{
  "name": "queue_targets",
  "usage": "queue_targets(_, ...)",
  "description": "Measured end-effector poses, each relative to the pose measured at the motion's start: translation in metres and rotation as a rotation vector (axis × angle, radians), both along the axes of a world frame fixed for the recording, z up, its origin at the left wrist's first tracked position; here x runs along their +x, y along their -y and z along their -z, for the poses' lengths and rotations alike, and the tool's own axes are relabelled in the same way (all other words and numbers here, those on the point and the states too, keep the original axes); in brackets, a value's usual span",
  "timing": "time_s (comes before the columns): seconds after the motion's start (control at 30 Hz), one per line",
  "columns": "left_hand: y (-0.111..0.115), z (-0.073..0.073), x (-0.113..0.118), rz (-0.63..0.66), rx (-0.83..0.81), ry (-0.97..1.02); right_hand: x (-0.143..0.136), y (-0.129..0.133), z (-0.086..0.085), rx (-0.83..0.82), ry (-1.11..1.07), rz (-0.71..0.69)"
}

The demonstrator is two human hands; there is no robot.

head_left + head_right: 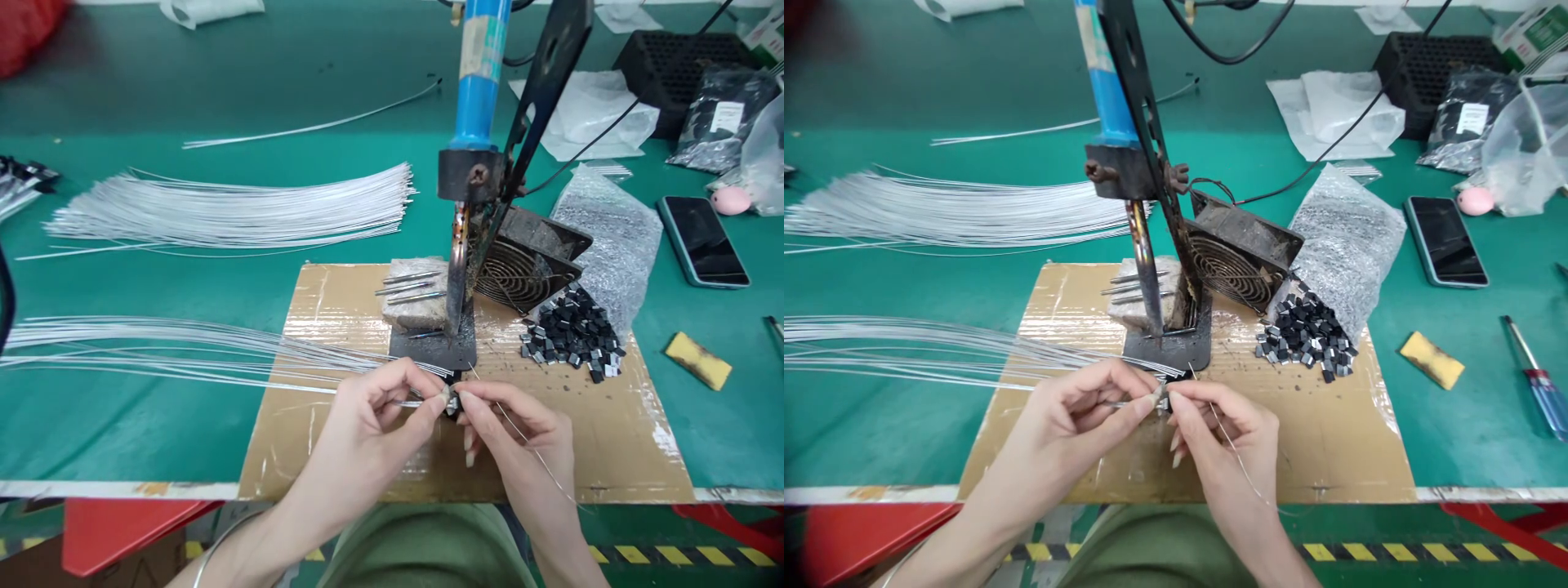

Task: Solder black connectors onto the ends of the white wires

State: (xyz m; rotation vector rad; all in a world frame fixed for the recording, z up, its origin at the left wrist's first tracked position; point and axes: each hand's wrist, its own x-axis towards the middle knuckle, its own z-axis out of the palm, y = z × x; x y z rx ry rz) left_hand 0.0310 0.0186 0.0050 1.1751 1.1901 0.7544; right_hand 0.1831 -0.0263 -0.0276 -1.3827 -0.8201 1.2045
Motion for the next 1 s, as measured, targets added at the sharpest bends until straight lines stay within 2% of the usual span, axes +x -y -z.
queue_targets(0.27,-0.002,-0.003,0.002,0.012,0.0,-0.007,-0.002,0.002,0.0,-0.027,-0.048,-0.004)
queue_targets(0.47,-0.004,0.001,0.004,-0.028,0.025,-0.066,0.002,0.009,0.0,0.106,0.224,-0.027)
queue_targets(0.6,-0.005,0.003,0.005,-0.035,0.036,-0.078,0.001,0.012,-0.004,0.075,0.324,-0.031)
queue_targets(0.83,-0.01,0.003,0.006,-0.044,0.086,-0.137,0.007,0.007,-0.008,0.134,0.503,-0.042)
queue_targets(1.0,-0.018,0.002,0.007,-0.054,0.089,-0.169,0.013,-0.001,-0.008,0.235,0.426,-0.095)
